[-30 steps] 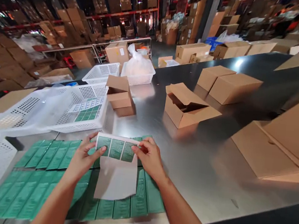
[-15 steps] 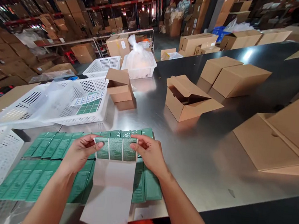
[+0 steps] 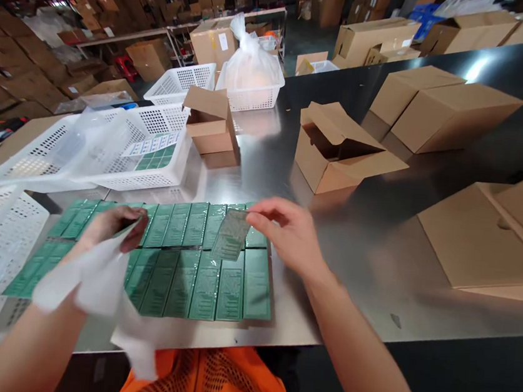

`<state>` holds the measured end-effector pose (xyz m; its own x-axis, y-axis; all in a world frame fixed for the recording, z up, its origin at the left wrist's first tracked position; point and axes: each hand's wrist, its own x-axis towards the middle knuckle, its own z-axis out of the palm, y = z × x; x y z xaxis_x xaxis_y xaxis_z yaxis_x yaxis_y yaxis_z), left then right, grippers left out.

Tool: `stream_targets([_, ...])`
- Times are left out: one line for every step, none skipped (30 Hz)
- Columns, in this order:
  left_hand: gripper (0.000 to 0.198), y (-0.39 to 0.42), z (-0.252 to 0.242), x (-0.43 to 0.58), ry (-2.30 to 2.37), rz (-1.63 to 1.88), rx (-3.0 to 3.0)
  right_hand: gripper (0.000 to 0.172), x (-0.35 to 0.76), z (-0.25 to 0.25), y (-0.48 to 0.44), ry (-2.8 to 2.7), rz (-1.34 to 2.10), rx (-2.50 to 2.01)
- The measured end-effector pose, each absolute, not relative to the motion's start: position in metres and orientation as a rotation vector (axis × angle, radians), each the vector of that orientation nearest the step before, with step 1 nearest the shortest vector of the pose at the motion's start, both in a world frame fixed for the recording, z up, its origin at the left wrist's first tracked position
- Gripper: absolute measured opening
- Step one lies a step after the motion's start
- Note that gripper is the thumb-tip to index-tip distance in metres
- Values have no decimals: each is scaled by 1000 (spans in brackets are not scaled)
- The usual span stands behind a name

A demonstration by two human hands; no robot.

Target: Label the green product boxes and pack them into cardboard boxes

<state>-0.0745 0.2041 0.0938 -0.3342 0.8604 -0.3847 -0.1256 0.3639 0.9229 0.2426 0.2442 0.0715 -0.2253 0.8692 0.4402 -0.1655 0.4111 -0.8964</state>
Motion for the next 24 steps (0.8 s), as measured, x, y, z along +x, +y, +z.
stream_targets([26,204,92,-70,1589,1086,736,27,241,69,257,-1508,1193,-759])
stream_targets([31,204,90,-63,1597,995,796,29,237,65,269,-1544,1296,-838])
stream_targets([33,203,86,-54,1606,911,866,29,232,60,281,-1578,1397,-890])
stream_targets([33,202,81,-44,1618,837,955,28,226,55,291,-1605,1484,-915])
stream_targets([32,201,75,-35,1629,769,1055,27,219,50,299,-1621,1551,-927])
stream_targets([33,200,70,-26,1639,705,1157,26,213,45,305,-1630,1599,-936])
stream_targets([35,199,64,-18,1645,650,1250,26,207,41,309,-1634,1628,-945])
stream_targets([36,198,58,-12,1649,600,1330,25,203,38,312,-1642,1644,-955])
stream_targets([37,198,52,-6,1652,560,1389,25,199,35,313,-1651,1648,-964])
stream_targets([37,198,47,-2,1657,537,1414,26,197,33,315,-1656,1645,-972])
stream_targets([36,198,42,1,1665,525,1423,27,195,31,316,-1662,1640,-979])
stream_targets([35,199,37,4,1675,522,1423,28,195,29,316,-1671,1635,-984])
stream_targets([33,201,33,7,1690,528,1420,29,195,26,317,-1683,1624,-986])
stream_targets([32,203,30,10,1708,538,1416,29,196,23,318,-1697,1607,-986])
stream_targets([31,205,26,13,1725,544,1413,29,196,20,319,-1712,1585,-986])
stream_targets([31,207,24,16,1741,544,1410,28,198,17,319,-1729,1556,-988])
stream_targets([31,208,22,19,1754,536,1408,27,199,14,320,-1747,1520,-992])
stream_targets([31,210,20,22,1766,523,1405,27,200,11,320,-1765,1478,-1002])
stream_targets([31,211,20,24,1777,505,1405,26,200,8,320,-1787,1431,-1016])
stream_targets([31,213,19,26,1787,483,1408,25,201,5,321,-1813,1378,-1036])
stream_targets([30,214,19,27,1798,457,1414,23,201,3,321,-1847,1316,-1063])
stream_targets([30,215,19,29,1808,429,1421,21,200,1,321,-1886,1253,-1096])
stream_targets([29,216,19,30,1818,400,1428,18,199,0,321,-1926,1191,-1128])
stream_targets([29,217,19,31,1829,372,1435,15,198,-2,322,-1963,1137,-1156])
